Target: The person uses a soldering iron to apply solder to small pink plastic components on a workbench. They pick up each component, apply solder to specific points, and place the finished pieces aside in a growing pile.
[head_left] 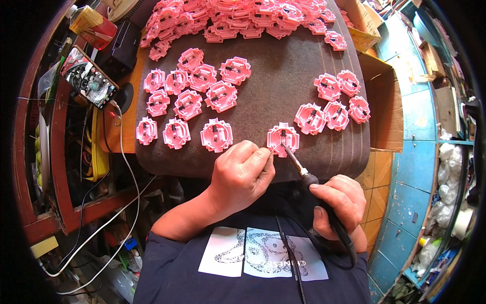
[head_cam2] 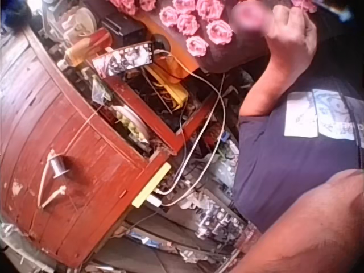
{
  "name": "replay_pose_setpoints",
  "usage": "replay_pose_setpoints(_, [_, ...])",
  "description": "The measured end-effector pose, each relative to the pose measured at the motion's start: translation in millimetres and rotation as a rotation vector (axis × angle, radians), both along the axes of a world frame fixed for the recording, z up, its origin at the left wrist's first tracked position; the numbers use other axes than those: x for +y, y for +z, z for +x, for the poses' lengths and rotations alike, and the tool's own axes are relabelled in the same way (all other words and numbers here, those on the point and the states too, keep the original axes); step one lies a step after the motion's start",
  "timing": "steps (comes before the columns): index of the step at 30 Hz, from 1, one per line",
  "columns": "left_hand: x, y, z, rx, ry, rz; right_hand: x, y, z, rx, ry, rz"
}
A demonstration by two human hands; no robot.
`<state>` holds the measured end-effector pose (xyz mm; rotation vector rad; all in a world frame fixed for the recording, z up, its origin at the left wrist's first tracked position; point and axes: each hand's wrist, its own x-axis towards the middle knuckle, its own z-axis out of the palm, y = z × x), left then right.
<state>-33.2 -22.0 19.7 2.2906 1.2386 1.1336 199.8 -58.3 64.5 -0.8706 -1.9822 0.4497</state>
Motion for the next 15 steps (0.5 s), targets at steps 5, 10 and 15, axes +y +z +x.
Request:
replay_pose_setpoints(5, [-0.1,-0.3,0.1,0.006,0.004,-0.006,0.8,0.1,-1.0,0.002,0.002,0.010])
replay_pose_setpoints(10, [1.6,-1.6,1.5,0.000,0.002,0.010,-0.1,2.0,-0.5,-0.024,0.005,-0.012])
replay_pose_setpoints(15, [-0.3,-0.4,-0.2,0.001,-0.004,0.016,-1.0,4.6,0.7,-0.038,0.004,-0.008])
